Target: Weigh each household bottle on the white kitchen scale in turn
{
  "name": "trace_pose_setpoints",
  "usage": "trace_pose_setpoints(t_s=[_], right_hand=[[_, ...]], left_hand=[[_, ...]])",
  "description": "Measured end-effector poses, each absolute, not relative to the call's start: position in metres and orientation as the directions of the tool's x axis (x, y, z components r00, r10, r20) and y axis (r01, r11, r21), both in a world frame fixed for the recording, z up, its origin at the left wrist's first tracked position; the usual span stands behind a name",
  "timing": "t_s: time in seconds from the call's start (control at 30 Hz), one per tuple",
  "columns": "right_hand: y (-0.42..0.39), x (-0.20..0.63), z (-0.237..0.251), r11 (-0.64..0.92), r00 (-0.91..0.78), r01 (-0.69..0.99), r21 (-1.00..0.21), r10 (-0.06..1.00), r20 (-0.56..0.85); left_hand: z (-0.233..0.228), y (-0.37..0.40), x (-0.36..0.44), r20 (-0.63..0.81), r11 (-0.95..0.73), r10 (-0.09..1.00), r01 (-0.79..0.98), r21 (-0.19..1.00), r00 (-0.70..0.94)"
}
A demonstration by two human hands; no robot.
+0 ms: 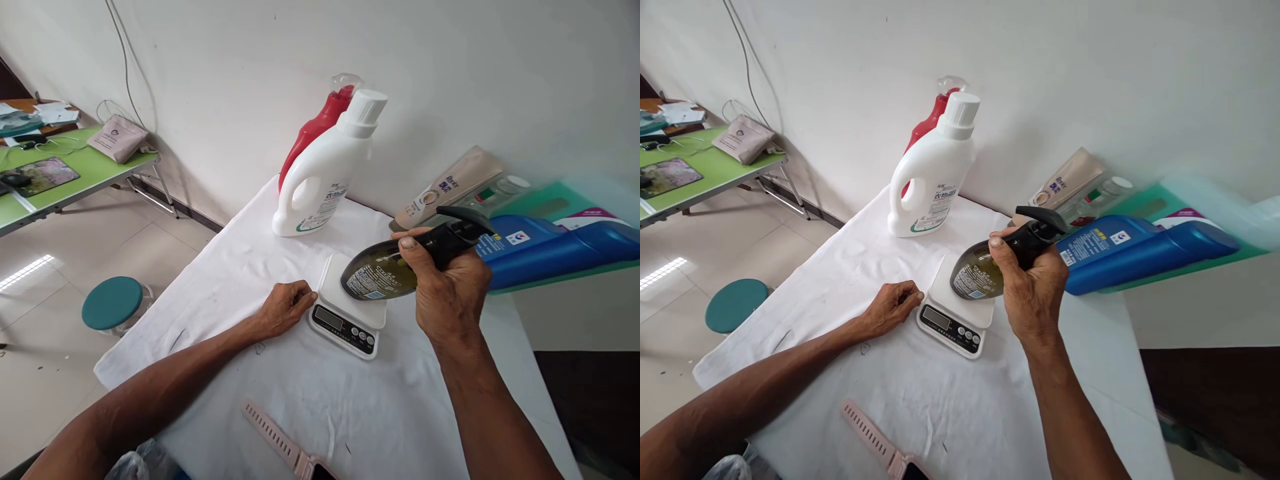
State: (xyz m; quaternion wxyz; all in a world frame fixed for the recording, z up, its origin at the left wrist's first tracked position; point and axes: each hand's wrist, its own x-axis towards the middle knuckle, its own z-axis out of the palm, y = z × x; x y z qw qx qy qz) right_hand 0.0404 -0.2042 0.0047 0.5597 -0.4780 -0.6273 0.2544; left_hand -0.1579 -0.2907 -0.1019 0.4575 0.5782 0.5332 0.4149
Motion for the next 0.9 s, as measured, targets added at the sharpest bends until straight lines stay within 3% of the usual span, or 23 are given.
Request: trace_pose_setpoints(t_s=[0.57, 0.67, 0.8, 0.9], right_hand=[[-0.214, 0.063, -0.012, 0.440, 0.025, 0.323, -0.838, 0.881, 0.472], [-0.226, 0.082, -0.029, 0.396, 0.203, 0.242, -0.886, 0.872, 0.445], [-0.251, 0.105, -0.068, 0.155, 0.507, 0.050, -0.987, 0.847, 0.159], [-0.267, 0.117, -0.099, 0.049, 0.574, 0.012, -0.999, 0.818, 0.047]], left_hand=[[-0.102, -0.291, -0.159, -0.005, -0.013, 0.996, 0.212, 0.977, 0.086], [-0.101, -0.291, -0.159, -0.014, -0.004, 0.996, 0.207, 0.978, 0.086], [-0.100, -0.291, -0.159, -0.034, 0.015, 0.996, 0.211, 0.977, 0.085], [-0.099, -0.292, -0.159, -0.039, 0.020, 0.996, 0.220, 0.975, 0.082]])
